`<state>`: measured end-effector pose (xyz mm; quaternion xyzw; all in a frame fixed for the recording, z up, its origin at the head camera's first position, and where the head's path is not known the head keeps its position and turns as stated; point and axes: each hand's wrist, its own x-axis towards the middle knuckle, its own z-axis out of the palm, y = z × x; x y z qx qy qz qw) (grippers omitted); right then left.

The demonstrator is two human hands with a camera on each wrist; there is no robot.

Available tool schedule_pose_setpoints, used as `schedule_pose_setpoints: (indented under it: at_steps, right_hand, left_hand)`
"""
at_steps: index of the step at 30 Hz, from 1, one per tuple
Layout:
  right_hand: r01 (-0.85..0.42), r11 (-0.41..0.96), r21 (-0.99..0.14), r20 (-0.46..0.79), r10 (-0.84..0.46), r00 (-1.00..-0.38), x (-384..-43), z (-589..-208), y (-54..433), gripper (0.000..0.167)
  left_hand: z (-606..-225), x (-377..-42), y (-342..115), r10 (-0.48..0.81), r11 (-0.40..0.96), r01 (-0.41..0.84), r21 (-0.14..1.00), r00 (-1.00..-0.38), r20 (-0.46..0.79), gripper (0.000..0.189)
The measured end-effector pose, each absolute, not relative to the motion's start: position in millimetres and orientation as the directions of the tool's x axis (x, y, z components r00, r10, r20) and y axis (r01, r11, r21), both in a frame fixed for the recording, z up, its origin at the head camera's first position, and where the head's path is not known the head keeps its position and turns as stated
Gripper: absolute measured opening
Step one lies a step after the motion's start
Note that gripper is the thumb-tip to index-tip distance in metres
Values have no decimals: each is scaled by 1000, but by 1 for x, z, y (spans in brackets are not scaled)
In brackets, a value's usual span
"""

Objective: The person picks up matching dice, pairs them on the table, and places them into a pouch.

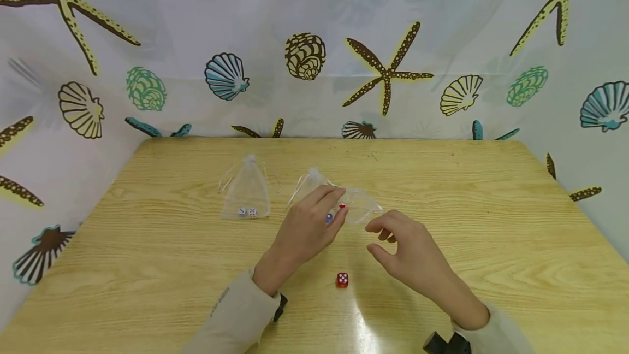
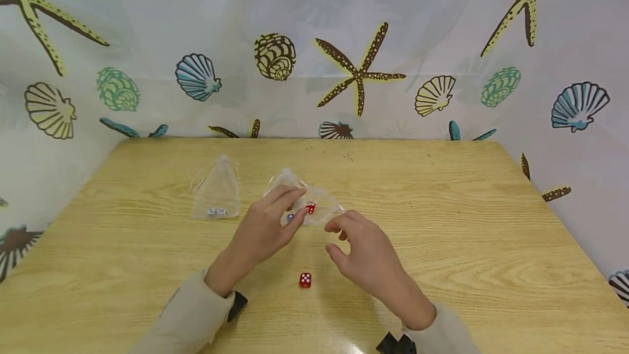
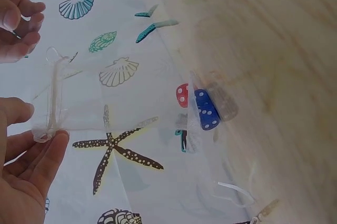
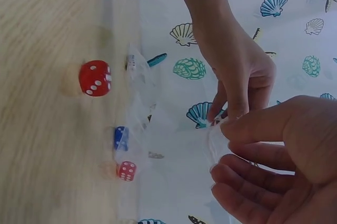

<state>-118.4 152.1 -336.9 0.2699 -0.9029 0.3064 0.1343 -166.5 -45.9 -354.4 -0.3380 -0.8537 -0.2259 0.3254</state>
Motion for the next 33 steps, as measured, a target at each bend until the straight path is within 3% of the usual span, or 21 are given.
schedule_pose_setpoints:
  at_steps: [16, 33]
  right_hand:
    - [-502, 590, -632, 195, -506, -840, -117, -382, 133, 18]
    - [-454, 511, -730, 117, -561, -820, -123, -396, 129, 6]
  left_hand:
    - [-354, -165, -46, 425, 673, 716, 185, -579, 696, 25]
    - [-354, -165, -45, 427, 670, 721, 178, -570, 702, 26]
